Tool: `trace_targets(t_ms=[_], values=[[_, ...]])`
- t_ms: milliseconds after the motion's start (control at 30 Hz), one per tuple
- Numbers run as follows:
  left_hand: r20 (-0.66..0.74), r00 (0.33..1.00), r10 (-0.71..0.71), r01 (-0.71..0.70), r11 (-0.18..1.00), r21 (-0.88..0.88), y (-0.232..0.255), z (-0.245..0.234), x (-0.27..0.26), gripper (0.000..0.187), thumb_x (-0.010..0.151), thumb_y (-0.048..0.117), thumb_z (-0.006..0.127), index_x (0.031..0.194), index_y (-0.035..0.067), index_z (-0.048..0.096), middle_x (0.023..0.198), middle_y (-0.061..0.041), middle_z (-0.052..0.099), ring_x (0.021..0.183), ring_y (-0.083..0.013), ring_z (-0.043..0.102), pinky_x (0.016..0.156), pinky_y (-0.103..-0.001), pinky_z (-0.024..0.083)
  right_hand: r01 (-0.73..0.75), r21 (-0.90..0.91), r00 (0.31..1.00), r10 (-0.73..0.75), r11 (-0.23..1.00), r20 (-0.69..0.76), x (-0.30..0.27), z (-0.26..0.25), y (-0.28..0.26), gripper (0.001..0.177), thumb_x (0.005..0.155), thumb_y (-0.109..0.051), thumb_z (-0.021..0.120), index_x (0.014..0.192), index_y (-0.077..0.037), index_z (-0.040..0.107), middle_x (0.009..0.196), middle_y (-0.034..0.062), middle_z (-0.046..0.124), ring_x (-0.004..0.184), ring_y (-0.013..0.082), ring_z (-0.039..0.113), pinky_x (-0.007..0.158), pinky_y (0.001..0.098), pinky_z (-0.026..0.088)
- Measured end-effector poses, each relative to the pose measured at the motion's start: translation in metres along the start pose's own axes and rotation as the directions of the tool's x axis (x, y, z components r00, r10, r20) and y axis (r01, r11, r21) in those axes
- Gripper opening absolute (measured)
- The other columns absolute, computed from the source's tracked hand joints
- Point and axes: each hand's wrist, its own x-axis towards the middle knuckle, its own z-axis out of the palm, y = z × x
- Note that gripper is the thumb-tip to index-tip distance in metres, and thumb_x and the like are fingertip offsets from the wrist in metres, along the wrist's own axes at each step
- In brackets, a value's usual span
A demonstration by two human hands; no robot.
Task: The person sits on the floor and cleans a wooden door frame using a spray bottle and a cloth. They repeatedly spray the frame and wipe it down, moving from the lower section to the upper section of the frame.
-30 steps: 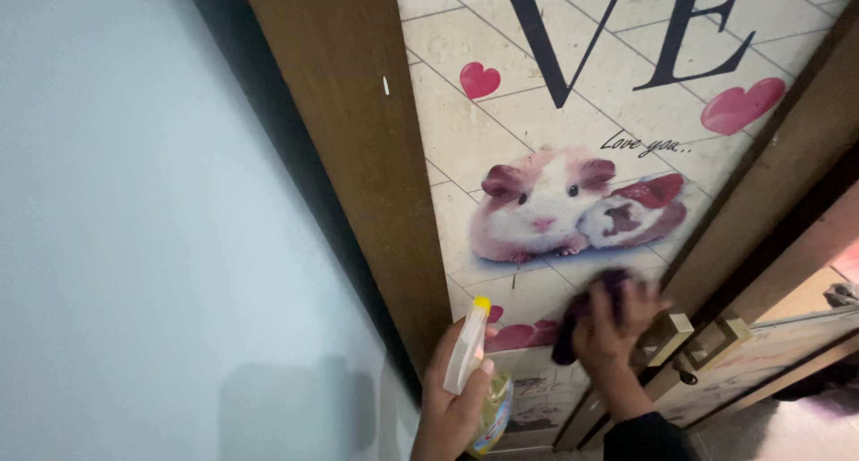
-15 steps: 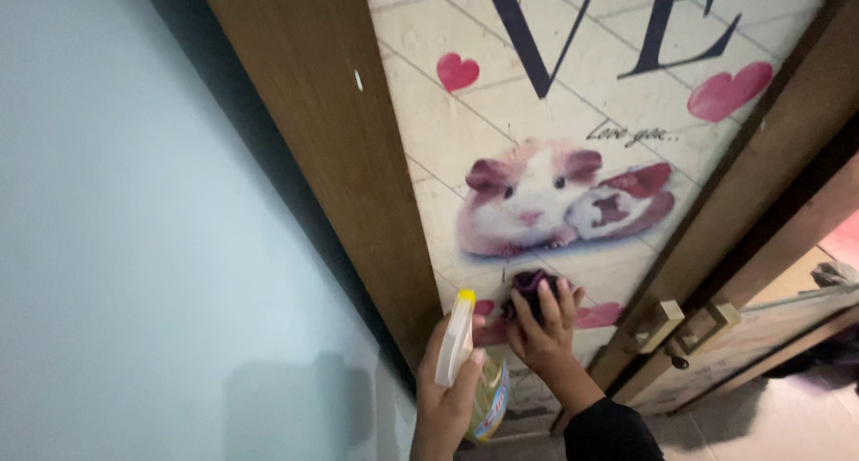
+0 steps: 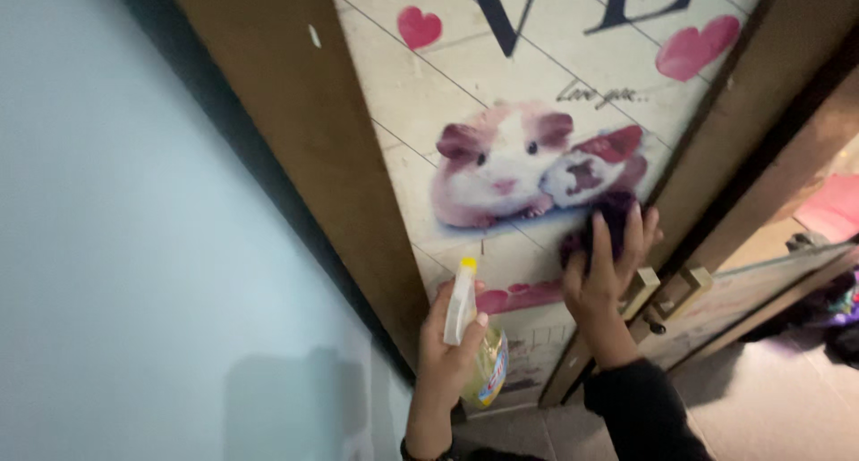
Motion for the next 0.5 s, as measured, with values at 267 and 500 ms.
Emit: trace_targets(t_ms=[267,500], values=[[-0.021,1.0,-0.012,0.01,0.996,-0.087,-0.007,-0.005,0.001,0.049,0.089,-0.001,0.066,0.137,0.001,0.056,0.129,-0.003,0.063,0.108,-0.0096,0.056,0.092,-0.027,0.047,0.178,0.133,0.969,-0.198,0.975,0.15,-0.023,0.028,-0.033,0.061,0.083,-0.014,0.07,0.143,-0.01,0.06,0.161,0.0243,0.032,0.154,0.0485,0.024,0.126,0.0672,0.01],[-0.041,0.995,-0.087,0.084,0.993,-0.079,-0.006,-0.009,-0.002,0.05,0.088,-0.001,0.068,0.137,0.0,0.057,0.129,-0.006,0.064,0.107,-0.014,0.058,0.092,-0.03,0.048,0.238,-0.046,0.957,-0.226,0.97,0.182,-0.079,0.026,-0.003,0.054,0.086,-0.009,0.068,0.14,-0.014,0.063,0.162,0.0196,0.035,0.154,0.0459,0.028,0.128,0.0625,0.009]])
